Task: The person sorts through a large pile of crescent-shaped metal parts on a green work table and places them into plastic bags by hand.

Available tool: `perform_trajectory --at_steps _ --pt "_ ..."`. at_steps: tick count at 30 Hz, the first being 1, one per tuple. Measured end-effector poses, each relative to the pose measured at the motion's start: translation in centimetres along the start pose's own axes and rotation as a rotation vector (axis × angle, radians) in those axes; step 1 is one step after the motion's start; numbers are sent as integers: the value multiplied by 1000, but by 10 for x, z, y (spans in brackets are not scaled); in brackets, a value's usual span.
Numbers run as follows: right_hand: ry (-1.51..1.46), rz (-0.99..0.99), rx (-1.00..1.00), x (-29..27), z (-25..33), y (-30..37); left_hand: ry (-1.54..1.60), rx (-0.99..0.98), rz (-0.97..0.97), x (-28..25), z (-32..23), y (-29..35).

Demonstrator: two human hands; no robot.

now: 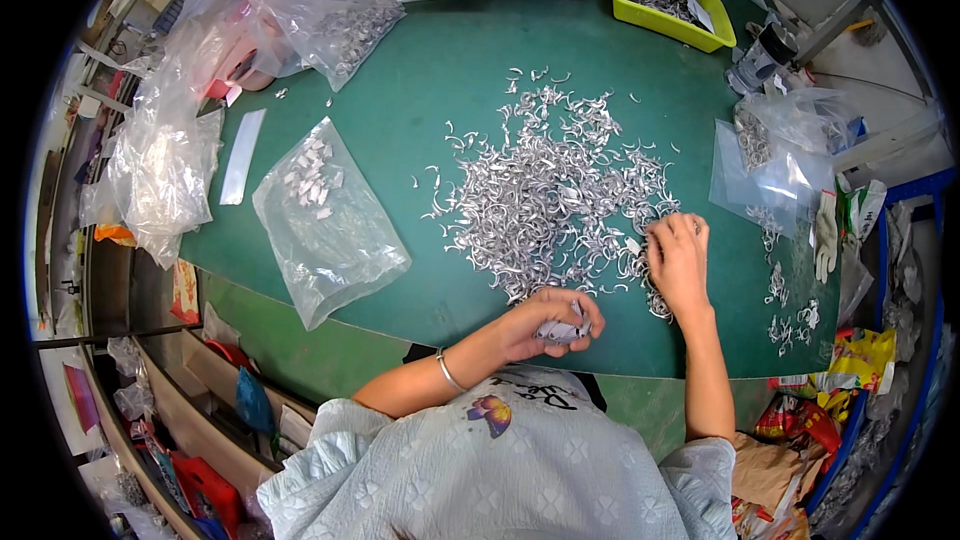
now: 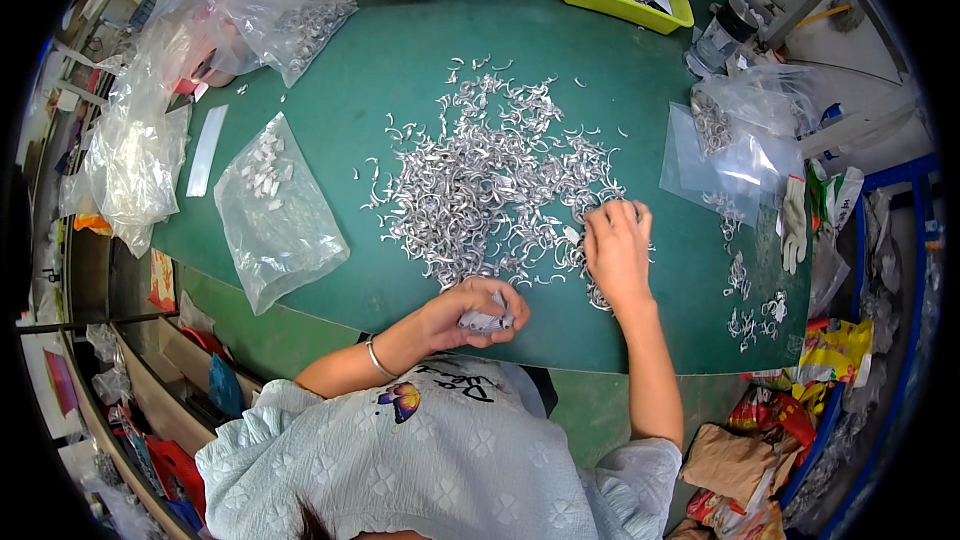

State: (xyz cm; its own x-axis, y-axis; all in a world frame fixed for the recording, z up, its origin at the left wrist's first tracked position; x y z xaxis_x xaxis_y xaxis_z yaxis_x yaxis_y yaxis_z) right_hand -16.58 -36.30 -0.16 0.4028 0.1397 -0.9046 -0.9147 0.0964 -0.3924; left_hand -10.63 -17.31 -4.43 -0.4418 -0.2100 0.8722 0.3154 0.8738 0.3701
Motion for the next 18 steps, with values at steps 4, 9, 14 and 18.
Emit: perform_trajectory --at_steps 4,9,14,18 --pt "131 -56 138 -6 -7 2 -22 -5 -15 0 1 0" --pt "-28 68 -39 -2 16 -6 -38 23 -87 2 2 -1" --pt "47 167 27 11 14 0 -14 35 -105 -1 7 -4" --pt "-41 231 99 12 13 -5 222 6 -127 -10 14 -10"
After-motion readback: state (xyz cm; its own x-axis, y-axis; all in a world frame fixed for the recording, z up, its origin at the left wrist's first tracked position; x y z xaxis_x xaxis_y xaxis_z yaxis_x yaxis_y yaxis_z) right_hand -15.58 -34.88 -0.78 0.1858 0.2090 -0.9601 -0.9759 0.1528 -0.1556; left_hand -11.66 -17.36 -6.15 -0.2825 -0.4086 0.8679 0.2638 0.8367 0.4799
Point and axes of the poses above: each hand's wrist, its own y-axis away from the middle knuckle, its own x-axis out of the palm, z = x × y, the point moved 5 cm from there along -y, towards the middle knuckle, and after that the axes turned 12 degrees about -x, right-handed, at the moved point
